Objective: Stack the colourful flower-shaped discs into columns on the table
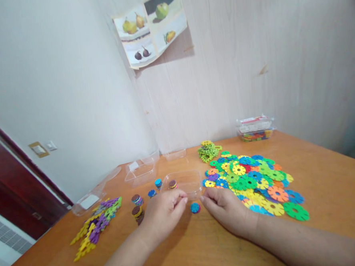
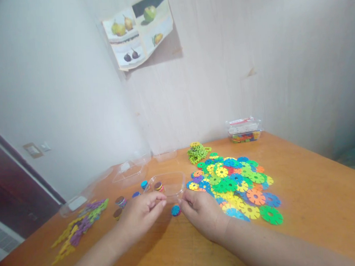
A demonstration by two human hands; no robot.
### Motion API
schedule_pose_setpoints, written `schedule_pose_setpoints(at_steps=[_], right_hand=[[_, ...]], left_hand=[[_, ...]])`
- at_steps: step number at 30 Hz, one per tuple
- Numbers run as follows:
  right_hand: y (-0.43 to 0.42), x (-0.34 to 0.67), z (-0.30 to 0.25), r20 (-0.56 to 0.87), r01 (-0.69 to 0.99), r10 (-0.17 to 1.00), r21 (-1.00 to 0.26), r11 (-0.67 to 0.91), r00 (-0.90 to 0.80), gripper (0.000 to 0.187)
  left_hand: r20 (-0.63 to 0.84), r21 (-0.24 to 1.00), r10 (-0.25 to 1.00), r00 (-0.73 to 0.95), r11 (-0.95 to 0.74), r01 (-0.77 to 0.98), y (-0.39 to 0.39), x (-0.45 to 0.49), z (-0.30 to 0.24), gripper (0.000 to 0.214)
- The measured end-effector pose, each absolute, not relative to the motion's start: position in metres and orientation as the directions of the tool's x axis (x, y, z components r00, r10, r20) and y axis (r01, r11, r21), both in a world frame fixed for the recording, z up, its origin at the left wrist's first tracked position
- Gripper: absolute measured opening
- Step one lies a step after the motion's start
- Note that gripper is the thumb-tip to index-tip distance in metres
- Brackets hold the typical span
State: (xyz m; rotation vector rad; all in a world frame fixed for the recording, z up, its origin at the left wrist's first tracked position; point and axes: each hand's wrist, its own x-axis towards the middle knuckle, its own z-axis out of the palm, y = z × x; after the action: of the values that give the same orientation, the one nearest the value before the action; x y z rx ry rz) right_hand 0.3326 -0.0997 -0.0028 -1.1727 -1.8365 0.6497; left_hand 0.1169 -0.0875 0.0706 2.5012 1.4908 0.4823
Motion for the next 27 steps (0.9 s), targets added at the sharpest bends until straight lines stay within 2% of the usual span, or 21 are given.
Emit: schedule_pose_setpoints(at_steps=[3, 8, 13, 19, 27], right_hand=[[-0.100, 0.333, -0.003, 0.392, 0.463, 0.895, -0.766, 0.447, -0.214, 0.028], [-0.102, 0.333, 0.000, 0.399, 0.466, 0.893, -0.762, 0.450, -0.210, 0.028], [-0.101, 0.333, -0.001, 0.370, 0.472, 0.902, -0.769, 0.432, -0.222, 0.028], [-0.101, 0.332, -0.001, 0.367, 0.507, 0.907, -0.752, 0.421, -0.209, 0.028], [-0.099, 0.332, -0.004, 0.381, 0.520, 0.903, -0.739, 0.428, -0.201, 0.030]], left_hand=[[0.111, 0.321, 0.860, 0.498, -0.506, 0.801, -0.099, 0.128, 0.061, 0.032], [0.017, 0.276, 0.896, 0.444, -0.431, 0.859, -0.095, 0.139, 0.047, 0.027], [0.039, 0.299, 0.909, 0.416, -0.408, 0.863, -0.092, 0.141, 0.042, 0.027], [0.024, 0.334, 0.936, 0.351, -0.338, 0.880, -0.091, 0.139, 0.040, 0.037], [0.060, 0.341, 0.932, 0.356, -0.355, 0.870, -0.095, 0.138, 0.037, 0.035]])
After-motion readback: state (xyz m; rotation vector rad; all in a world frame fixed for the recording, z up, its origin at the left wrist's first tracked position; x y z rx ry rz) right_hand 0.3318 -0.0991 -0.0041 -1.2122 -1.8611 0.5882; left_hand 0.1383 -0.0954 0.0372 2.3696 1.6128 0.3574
